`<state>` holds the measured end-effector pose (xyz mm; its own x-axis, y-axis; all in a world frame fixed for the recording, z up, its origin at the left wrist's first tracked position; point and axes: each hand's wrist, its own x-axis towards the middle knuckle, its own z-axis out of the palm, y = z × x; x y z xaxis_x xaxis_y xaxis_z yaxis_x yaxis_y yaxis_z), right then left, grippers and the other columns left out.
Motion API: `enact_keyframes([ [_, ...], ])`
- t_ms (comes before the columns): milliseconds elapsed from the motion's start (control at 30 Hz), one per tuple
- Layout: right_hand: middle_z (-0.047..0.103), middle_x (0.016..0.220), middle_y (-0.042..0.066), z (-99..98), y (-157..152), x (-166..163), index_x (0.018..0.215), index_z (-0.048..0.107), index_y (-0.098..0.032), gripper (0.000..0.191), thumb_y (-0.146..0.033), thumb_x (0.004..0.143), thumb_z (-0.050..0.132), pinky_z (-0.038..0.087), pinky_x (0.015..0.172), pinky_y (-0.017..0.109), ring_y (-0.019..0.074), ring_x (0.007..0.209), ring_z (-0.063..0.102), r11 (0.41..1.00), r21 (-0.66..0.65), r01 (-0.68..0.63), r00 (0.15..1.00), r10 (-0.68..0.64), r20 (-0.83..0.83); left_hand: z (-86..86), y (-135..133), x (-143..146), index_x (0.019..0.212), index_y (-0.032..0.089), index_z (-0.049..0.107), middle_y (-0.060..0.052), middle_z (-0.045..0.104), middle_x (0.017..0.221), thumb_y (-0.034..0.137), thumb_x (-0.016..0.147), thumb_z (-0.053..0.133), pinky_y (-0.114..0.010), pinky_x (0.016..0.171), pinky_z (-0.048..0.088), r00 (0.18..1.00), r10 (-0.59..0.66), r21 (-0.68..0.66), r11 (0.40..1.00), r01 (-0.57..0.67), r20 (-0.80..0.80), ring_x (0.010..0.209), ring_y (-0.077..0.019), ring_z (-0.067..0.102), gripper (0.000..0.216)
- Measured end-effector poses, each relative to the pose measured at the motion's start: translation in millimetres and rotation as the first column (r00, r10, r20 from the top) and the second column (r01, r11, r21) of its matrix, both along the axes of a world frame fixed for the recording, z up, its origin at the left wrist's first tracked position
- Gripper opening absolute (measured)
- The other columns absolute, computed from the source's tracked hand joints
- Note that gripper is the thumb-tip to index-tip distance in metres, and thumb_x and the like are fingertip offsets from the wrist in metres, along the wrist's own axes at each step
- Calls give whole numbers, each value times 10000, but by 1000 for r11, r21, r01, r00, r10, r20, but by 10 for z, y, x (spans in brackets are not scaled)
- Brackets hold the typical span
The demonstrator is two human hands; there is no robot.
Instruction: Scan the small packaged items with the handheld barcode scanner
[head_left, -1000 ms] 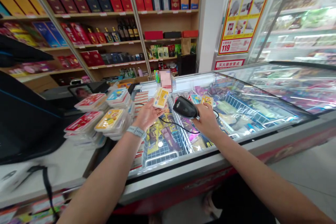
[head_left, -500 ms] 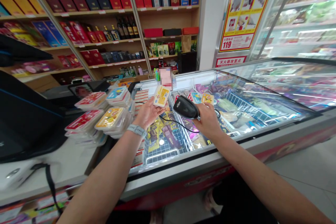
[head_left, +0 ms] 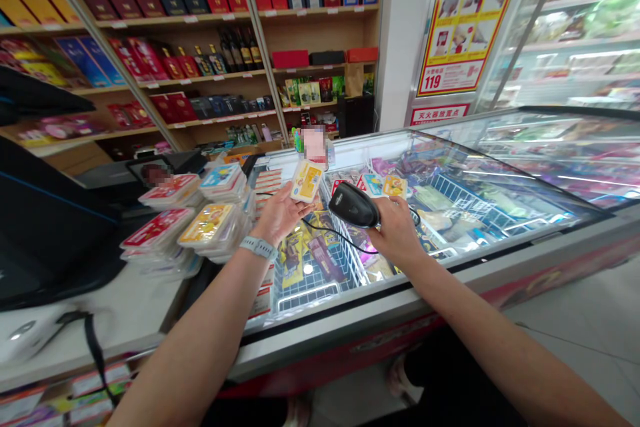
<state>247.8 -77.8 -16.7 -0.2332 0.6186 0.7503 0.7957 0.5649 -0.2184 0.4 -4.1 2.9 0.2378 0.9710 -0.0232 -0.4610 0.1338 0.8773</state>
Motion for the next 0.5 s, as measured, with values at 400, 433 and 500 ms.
enact_keyframes([
  [400, 643, 923, 87, 15, -15, -5, 993, 532, -180, 225, -165, 768, 521, 327, 951, 415, 253, 902, 579, 1000, -12, 15, 1000, -15, 2, -5, -13, -8, 1272, 157, 518, -137, 656, 1173, 399, 877, 496, -406, 929, 475, 1000, -9, 11, 1000, 9, 3, 1035, -237, 642, 464],
  [433, 643, 926, 87, 14, -12, -1, 997, 531, -181, 227, -168, 770, 519, 327, 951, 416, 253, 902, 579, 1000, -9, 12, 1000, -12, 1, 1, -17, -4, 1265, 156, 521, -137, 657, 1168, 386, 869, 510, -401, 920, 482, 1000, -7, 8, 1000, 7, 6, 1027, -235, 644, 458],
  [500, 642, 934, 88, 8, -3, 12, 1008, 526, -178, 233, -179, 775, 521, 327, 954, 417, 254, 906, 580, 1000, 3, 9, 1000, -9, 0, 44, -55, 16, 1252, 155, 525, -128, 660, 1153, 349, 852, 535, -390, 908, 494, 999, -2, 0, 1000, 3, 37, 1015, -231, 648, 445],
])
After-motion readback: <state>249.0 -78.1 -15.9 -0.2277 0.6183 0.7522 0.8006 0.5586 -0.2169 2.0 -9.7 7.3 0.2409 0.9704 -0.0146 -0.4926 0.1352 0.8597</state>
